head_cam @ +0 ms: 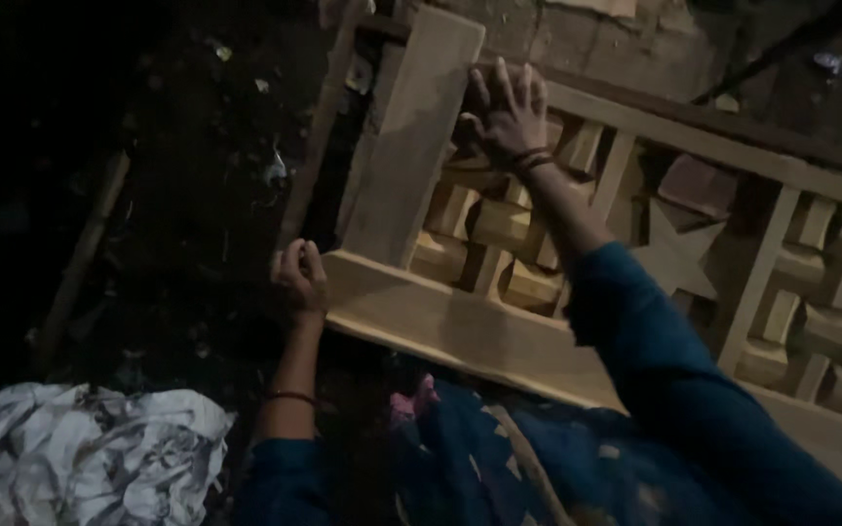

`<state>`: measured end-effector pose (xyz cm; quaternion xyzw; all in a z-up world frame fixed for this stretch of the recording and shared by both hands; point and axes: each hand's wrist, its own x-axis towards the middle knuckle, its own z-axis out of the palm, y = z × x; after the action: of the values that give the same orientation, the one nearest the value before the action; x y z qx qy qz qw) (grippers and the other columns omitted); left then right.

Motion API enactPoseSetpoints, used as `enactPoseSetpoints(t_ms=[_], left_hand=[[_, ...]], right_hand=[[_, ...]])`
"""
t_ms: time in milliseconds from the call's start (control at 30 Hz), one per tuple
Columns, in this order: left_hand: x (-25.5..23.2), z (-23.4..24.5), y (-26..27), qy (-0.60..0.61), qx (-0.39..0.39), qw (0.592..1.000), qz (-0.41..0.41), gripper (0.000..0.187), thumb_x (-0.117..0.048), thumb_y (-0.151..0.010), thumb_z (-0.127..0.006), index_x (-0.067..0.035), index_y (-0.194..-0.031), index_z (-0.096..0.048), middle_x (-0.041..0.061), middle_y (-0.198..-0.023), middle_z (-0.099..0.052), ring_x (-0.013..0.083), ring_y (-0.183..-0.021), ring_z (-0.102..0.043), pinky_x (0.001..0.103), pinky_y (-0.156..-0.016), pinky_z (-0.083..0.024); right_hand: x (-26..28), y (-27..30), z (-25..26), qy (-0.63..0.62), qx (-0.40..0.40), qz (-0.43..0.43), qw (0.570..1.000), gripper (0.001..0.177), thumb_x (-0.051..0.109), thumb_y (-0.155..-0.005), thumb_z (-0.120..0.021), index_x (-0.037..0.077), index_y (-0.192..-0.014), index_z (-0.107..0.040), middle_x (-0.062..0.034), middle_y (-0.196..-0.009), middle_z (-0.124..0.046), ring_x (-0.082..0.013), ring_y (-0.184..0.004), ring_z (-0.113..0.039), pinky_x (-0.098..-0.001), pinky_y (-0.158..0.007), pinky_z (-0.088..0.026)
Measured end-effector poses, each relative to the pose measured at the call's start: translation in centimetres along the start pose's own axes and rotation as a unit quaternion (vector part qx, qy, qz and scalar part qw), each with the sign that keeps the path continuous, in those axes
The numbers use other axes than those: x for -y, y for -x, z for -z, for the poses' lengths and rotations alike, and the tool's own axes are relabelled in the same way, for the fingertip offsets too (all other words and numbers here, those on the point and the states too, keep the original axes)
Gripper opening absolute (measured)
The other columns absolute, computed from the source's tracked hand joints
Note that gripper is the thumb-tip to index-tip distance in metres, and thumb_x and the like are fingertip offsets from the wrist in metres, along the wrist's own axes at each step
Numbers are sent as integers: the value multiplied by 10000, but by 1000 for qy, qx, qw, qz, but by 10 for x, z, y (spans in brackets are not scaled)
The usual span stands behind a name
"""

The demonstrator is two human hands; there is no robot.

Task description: The person sands a wooden headboard with a sanding block. They work on the central star-shaped cutout and the surrounding carved details, moving the block back and forth to smooth the surfaces.

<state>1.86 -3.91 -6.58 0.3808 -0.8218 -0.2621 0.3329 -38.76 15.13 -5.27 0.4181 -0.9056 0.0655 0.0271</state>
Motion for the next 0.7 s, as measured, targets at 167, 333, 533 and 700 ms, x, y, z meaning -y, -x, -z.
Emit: enactPoseSetpoints(t_ms=[167,333,533,700], left_hand=[[-21,4,-1,2,33,996,78,250,-262,-1021,-654,-25,-1059,-722,165,-954,-658,254,-772,-659,364,-634,-530],[-33,15,5,-21,73,994,74,281,-271,-1074,-608,-6,-1110,-692,172,-1053,-651,264,-877,-671,366,-719,-562],[-29,9,6,-59,38,997,21,289,-292,-1076,-636,-14,-1103,-707,171,-1055,-672,317,-944,-680,423,-794,-563],[-25,6,5,4,25,999,25,287,-284,-1040,-650,-2,-1049,-703,190,-993,-674,323,-884,-685,403,-744,-576]], right_hand=[[-84,76,27,14,-1,1,1000,662,615,-1146,-397,327,-1720,-237,-77,-1772,-124,-425,-1598,-85,-642,-1238,-62],[-142,177,55,-37,9,-189,981,691,575,-1116,-365,220,-1697,-249,-143,-1751,-143,-401,-1614,-70,-658,-1268,-7],[-122,122,-7,46,-42,-230,971,905,664,-1114,-414,-69,-1611,-226,-305,-1689,-169,-432,-1582,-131,-596,-1264,-91],[-63,34,-36,-16,-23,-152,988,848,665,-1086,-416,38,-1637,-267,-247,-1689,-201,-406,-1579,-159,-610,-1270,-82]])
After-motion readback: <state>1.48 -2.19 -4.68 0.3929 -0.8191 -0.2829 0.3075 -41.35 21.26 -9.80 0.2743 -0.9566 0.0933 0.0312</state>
